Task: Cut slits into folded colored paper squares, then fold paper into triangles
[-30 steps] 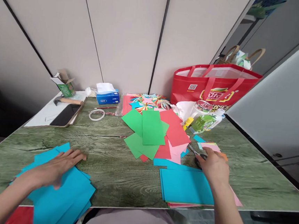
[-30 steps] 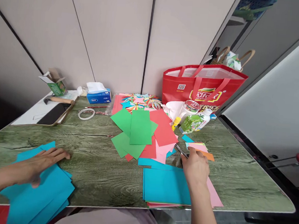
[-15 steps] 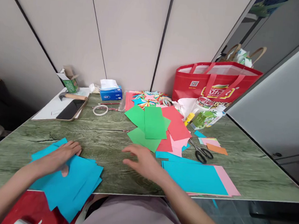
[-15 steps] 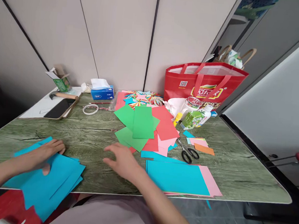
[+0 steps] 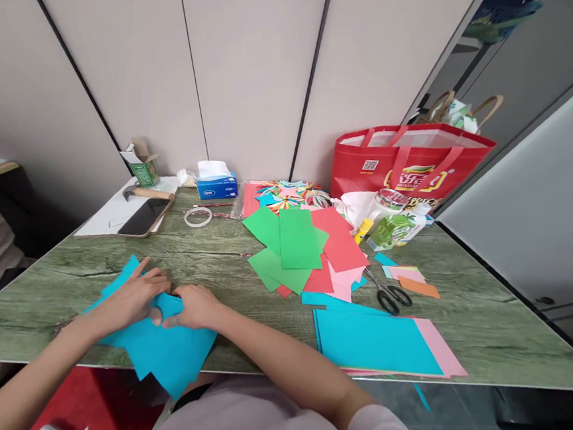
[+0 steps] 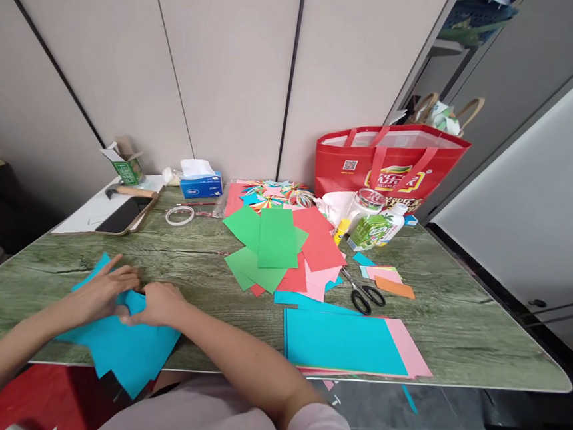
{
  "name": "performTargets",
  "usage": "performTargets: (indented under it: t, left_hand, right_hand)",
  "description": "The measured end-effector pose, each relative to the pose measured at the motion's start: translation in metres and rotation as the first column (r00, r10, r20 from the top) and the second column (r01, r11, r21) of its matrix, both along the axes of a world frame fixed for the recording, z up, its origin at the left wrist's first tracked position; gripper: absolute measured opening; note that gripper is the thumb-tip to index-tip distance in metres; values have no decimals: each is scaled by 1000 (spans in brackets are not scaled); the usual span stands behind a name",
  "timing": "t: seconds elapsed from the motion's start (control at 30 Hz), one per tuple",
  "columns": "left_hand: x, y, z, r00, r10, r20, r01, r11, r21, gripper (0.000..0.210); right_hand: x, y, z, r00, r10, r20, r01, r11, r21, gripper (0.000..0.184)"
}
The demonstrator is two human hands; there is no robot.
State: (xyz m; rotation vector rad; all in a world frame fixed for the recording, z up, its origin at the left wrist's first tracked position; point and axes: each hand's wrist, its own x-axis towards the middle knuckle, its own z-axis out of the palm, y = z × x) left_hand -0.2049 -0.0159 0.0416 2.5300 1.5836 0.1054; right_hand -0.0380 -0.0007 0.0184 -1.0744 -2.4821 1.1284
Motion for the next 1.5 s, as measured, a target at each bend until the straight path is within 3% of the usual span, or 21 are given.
performTargets:
  t: [0.03,0.1,0.17,0.2,0.23,0.27,0.3,0.33,0.37,0.43,0.53,0.7,0.83,0.97,1.03,1.17,1.3,1.5]
  left_hand:
    - [3,4,-2,998,-63,-4,63,998,29,12]
    - [12,13,-4,995,-66,71,55,987,150,31]
    - [22,22,-5,927,73,369,-155,968,198,54]
    - [27,27,-6,795,173,581,-296,947,124,63]
    - [33,31,-6,590,276,759,-407,913,-16,70]
    - [40,36,-7,355,367,860,-450,873,-186,74]
    - [48,40,-8,180,436,882,-429,841,-328,75]
    - [57,45,-10,103,485,869,-373,828,-418,69]
    - [67,49,-12,75,527,847,-284,825,-489,60]
    - [89,58,-16,50,602,797,-60,798,-600,48]
    - [122,73,-20,-8,666,746,152,738,-657,48]
    - [162,99,-25,-109,713,693,275,691,-668,49]
    - [175,113,-31,-117,766,632,262,637,-725,47]
    - [164,123,-34,-166,787,595,130,615,-778,41]
    - [153,127,-33,-188,792,581,46,598,-800,38]
    - [136,130,-25,-214,797,565,-18,575,-818,32]
    - [139,132,-16,-233,799,554,3,570,-821,32]
    - [161,135,-15,-263,795,547,45,576,-816,32]
  right_hand:
    - [3,3,-1,999,-44,25,44,999,-4,37]
    - [18,14,-2,986,-156,53,156,988,-3,23]
    - [44,32,-3,958,-286,35,286,958,3,23]
    - [60,42,-3,942,-336,8,336,942,1,24]
    - [76,52,-3,927,-373,-25,373,928,-11,24]
    - [92,60,-3,914,-399,-70,398,917,-26,23]
    - [107,67,-2,903,-413,-120,411,911,-45,23]
    - [121,73,-1,890,-423,-171,418,906,-64,22]
    - [133,76,0,876,-430,-221,422,903,-82,23]
    - [150,79,1,840,-447,-308,435,894,-109,32]
    - [163,79,0,797,-477,-370,467,876,-123,42]
    - [175,78,-4,740,-592,-320,620,785,-17,41]
    - [207,82,3,718,-658,-225,690,714,115,28]
    - [256,93,5,534,-841,-89,821,489,296,30]
    - [275,97,-1,459,-888,-7,831,427,357,30]
    - [290,98,-19,391,-914,105,812,396,428,36]
    - [292,97,-27,348,-929,123,802,363,473,36]
    - [281,98,-31,405,-909,93,784,398,476,38]
